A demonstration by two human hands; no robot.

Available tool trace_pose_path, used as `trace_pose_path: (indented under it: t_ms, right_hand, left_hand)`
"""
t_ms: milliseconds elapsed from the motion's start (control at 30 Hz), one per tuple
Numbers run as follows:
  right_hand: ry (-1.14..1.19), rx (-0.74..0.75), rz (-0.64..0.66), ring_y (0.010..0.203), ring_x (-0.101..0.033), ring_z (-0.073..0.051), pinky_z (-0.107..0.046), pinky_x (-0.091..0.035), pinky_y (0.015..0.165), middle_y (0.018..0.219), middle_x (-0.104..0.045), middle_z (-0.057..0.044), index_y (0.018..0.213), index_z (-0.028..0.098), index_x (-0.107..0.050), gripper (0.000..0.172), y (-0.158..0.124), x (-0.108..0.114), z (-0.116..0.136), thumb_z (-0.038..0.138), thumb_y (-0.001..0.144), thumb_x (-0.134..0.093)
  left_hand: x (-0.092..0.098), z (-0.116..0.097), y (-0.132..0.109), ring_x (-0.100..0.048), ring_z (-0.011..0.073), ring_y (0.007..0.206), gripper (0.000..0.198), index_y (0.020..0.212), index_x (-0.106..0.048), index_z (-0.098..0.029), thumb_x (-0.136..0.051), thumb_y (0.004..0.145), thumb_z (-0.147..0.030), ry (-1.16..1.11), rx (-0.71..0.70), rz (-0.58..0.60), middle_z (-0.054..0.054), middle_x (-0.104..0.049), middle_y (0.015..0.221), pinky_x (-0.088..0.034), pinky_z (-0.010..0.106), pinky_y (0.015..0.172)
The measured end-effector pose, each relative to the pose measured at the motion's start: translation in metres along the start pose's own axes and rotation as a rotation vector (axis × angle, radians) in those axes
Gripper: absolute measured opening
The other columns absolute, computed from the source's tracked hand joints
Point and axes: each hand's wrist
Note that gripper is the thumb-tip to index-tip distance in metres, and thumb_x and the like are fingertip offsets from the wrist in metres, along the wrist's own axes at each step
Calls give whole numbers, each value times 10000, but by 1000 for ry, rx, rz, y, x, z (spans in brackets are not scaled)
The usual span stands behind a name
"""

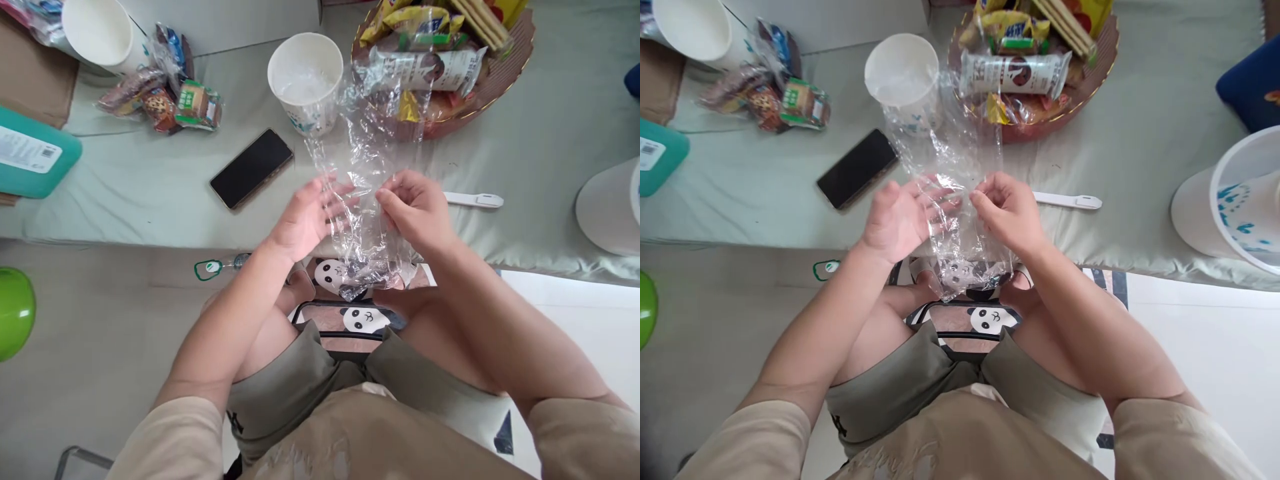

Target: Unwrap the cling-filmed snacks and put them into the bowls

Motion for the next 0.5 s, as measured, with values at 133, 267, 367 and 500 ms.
trace_pose_path:
  t_ms: [133,267,367,500]
  right_hand:
    - [-18,38,-21,377,-450,-111,-265,-313,401,476,-524,67,788,264,-513,266,3,3,0,405,869,-722]
    - [-31,21,-98,344,-410,-92,-252,-281,365,451,-497,81,781,256,-526,311,6,5,2,450,864,-755]
    - [-26,-11,-108,332,-393,-85,-236,-255,357,427,-490,91,781,247,-549,284,7,5,3,430,858,-751]
    - [18,-15,-85,349,-431,-88,-226,-312,369,441,-513,91,808,239,-580,251,7,7,2,427,862,-738]
  left_hand:
    - [-10,12,13,-785,248,981,521,1162,-576,-233,-816,705,-310,54,15,-47,74,-776,1145,-628,359,782]
    - [-2,6,24,-703,130,631,149,875,-620,-203,-697,748,-198,147,-41,-193,7,-749,798,-562,253,580]
    - [9,-2,27,-659,115,543,122,842,-619,-218,-688,787,-301,108,-19,-200,-14,-720,702,-520,231,497]
    - [19,-5,28,-749,168,645,364,980,-667,-197,-813,741,-428,129,59,53,28,-779,768,-574,259,565]
Point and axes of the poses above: each hand's wrist, its own y-axis towards the middle knuckle, its own x-axis out of the back of the hand, z = x × y
